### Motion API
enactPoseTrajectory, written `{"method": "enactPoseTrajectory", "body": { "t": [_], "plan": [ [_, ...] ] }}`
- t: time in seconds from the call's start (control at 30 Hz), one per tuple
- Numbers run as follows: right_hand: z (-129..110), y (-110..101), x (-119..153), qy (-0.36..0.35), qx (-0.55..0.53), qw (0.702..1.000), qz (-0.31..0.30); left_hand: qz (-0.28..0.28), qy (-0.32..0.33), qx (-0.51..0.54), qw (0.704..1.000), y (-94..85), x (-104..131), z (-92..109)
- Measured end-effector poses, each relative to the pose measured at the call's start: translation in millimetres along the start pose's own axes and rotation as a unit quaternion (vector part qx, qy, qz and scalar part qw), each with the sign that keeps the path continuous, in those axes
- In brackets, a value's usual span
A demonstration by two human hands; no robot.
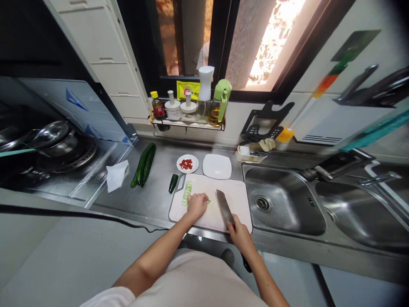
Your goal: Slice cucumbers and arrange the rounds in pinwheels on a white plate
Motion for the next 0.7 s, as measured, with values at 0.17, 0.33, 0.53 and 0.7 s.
{"method": "enactPoseTrajectory", "body": {
  "t": [0.17, 0.33, 0.53, 0.7],
  "plan": [
    [4, 0, -1, -0.002, 0.025, 1.000, 0.003, 0.000, -0.068, 0.100, 0.993, -10.7, 19, -43],
    [2, -3, -2, 0.005, 0.008, 1.000, -0.002, 0.031, -0.143, 0.111, 0.983, -20.6, 33, -89],
    [-8, -6, -5, -0.001, 0.005, 1.000, 0.003, 0.036, -0.184, 0.094, 0.978, -21.2, 34, -101],
    [-7, -8, -7, -0.015, 0.010, 1.000, 0.018, 0.040, -0.188, 0.073, 0.979, -20.7, 35, -102]
  ]
}}
Point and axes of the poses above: each hand's wrist, its own x-axis away from the middle knuckle, its own y-axis out of the palm, z = x × y, the point moved 4 cm from there along -x, towards the middle knuckle, and after that the axes turned 8 degrees about -z, right-handed, at the moved point
